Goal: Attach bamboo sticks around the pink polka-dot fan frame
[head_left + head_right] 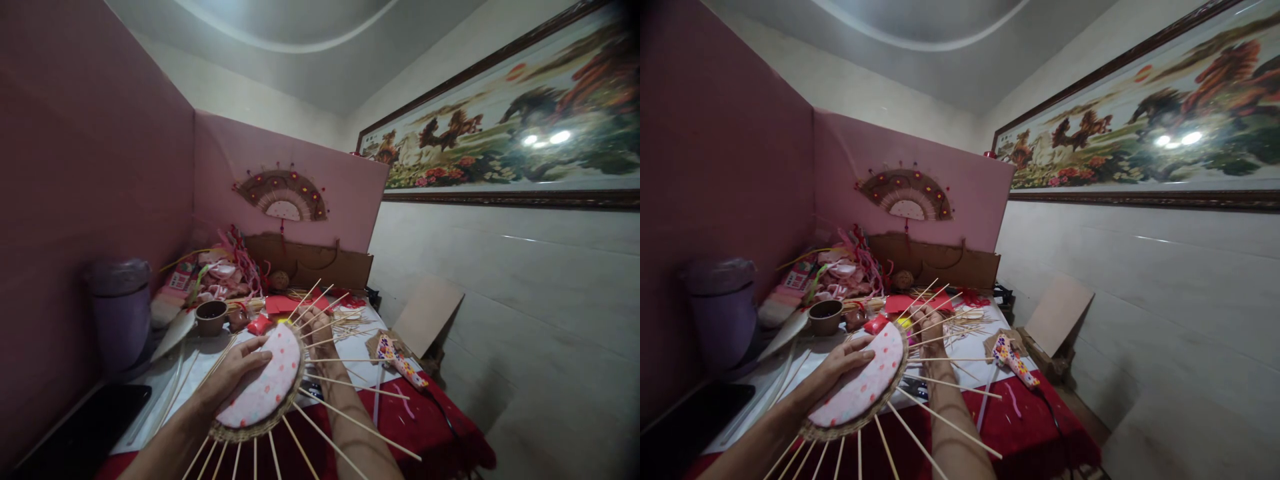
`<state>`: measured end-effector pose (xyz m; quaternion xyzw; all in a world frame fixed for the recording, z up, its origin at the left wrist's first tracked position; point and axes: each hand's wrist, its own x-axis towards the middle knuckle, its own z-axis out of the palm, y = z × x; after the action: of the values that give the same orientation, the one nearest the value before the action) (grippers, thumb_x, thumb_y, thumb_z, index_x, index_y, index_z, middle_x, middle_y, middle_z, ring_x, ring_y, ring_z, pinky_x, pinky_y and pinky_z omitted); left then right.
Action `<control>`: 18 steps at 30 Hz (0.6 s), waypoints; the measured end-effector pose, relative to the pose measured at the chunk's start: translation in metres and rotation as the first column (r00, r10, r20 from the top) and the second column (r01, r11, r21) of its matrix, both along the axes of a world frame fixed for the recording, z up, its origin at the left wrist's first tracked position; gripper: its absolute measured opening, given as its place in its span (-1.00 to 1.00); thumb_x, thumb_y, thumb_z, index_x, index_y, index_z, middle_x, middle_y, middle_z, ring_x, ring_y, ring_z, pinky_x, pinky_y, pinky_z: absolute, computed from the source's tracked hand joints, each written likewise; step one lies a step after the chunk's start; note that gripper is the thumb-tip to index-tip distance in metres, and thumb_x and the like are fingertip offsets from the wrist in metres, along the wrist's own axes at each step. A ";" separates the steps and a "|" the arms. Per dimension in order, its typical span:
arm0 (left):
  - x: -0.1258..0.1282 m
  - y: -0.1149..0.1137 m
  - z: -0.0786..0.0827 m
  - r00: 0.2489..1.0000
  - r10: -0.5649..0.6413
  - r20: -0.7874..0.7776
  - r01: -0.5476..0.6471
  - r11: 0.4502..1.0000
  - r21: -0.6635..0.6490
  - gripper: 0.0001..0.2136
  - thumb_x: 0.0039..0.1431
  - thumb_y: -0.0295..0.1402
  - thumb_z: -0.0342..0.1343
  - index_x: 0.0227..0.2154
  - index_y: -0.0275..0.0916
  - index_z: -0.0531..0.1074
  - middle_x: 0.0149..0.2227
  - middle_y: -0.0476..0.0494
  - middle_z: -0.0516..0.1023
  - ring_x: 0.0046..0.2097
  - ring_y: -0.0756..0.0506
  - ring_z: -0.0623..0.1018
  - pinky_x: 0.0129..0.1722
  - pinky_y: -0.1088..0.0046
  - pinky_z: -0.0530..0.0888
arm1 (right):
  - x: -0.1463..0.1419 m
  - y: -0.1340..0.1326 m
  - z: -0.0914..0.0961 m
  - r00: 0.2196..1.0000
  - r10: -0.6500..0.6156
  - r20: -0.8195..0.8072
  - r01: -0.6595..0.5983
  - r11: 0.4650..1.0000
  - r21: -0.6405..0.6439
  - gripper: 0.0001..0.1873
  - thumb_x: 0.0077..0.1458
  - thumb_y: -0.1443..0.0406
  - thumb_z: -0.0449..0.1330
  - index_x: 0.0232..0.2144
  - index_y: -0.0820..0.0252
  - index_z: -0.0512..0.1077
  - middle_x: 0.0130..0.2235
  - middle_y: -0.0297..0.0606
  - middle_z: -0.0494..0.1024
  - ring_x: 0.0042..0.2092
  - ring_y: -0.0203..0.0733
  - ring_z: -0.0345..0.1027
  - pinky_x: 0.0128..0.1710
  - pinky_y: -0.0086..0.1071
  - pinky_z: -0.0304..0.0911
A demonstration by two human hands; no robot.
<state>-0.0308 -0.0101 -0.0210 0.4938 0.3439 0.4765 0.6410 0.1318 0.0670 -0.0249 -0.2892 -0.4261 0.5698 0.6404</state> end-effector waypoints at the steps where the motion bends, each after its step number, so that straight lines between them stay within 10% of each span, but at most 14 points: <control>1: 0.000 -0.001 0.000 1.000 0.002 0.002 -0.002 1.000 -0.004 -0.61 -0.17 -0.31 0.28 -0.19 -0.29 0.49 -0.45 -0.10 0.55 -0.47 0.01 0.48 -0.50 0.59 0.36 | 0.000 0.000 0.000 1.000 0.006 -0.011 -0.006 1.000 0.000 -0.81 -0.16 0.23 0.25 -0.56 0.18 0.31 -0.72 -0.52 0.17 -0.72 -0.45 -0.12 -0.74 -0.50 -0.20; 18: 0.001 -0.006 0.004 1.000 -0.021 0.000 0.021 1.000 -0.011 -0.60 -0.14 -0.30 0.26 -0.16 -0.28 0.47 -0.46 -0.08 0.54 -0.52 0.03 0.47 -0.56 0.61 0.33 | 0.000 0.001 0.000 0.999 0.000 -0.053 -0.002 1.000 -0.030 -0.78 -0.20 0.24 0.31 -0.60 0.22 0.33 -0.70 -0.49 0.20 -0.69 -0.44 -0.03 -0.74 -0.51 -0.12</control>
<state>-0.0297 -0.0157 -0.0171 0.4937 0.3412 0.4678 0.6488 0.1315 0.0684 -0.0249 -0.2832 -0.4005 0.5839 0.6469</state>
